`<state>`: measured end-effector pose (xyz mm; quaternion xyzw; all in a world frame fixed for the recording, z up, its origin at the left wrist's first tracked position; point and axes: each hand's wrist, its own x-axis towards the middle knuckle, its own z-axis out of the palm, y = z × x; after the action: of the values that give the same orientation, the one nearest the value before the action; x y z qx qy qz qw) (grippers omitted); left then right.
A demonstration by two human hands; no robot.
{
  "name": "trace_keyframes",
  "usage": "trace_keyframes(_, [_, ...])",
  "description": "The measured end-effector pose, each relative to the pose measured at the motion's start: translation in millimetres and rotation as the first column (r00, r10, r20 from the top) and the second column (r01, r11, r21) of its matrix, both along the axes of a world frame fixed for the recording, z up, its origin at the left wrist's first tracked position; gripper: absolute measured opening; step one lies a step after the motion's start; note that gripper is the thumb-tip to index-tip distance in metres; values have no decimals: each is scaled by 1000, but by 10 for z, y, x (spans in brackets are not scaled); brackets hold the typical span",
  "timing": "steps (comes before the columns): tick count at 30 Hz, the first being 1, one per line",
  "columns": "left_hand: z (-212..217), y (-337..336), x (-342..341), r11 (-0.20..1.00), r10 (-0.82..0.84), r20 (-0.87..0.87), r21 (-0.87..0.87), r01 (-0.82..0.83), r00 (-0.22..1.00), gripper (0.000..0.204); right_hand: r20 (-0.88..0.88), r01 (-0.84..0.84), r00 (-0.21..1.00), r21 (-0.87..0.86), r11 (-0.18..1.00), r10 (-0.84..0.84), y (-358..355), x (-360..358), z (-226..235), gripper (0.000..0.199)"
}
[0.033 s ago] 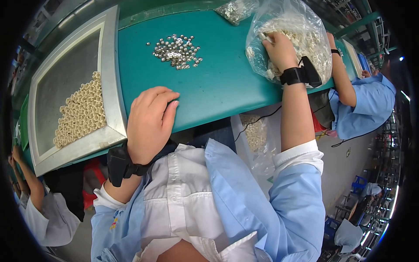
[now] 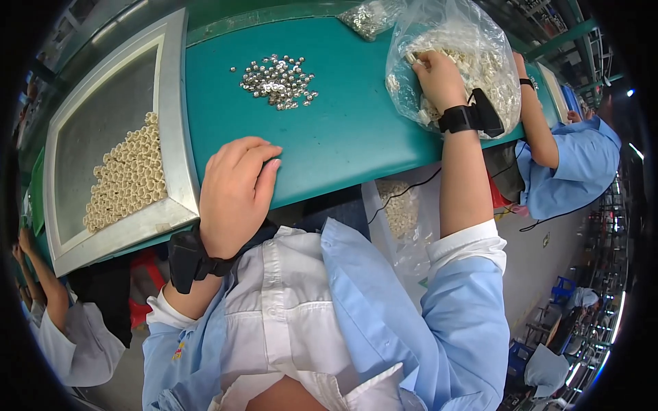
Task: The person assembles components by hand, picking up a plastic housing and a metal contact, fitting the contact into the housing, and placing the assembled unit onto a tray.
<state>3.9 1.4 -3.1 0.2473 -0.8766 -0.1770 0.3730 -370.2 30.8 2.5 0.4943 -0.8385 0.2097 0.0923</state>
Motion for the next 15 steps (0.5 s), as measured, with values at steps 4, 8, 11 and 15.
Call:
trace_keyframes(4, [-26, -13, 7, 1000, 13, -17, 9, -13, 1000, 12, -35, 73, 997, -14, 997, -73, -58, 120, 72, 28])
trace_keyframes(8, [-32, -7, 7, 999, -27, -31, 29, 28, 999, 11, 49, 12, 999, -205, 979, -2, 29, 199, 156, 26])
trace_keyframes(11, [-14, -6, 12, 999, -30, -25, 29, 30, 999, 11, 46, -58, 997, -208, 976, 69, 41, 228, 112, 25])
trace_keyframes(15, [-15, -9, 19, 999, -38, -14, 25, 39, 999, 11, -22, -80, 997, -18, 997, 79, -16, 327, 65, 25])
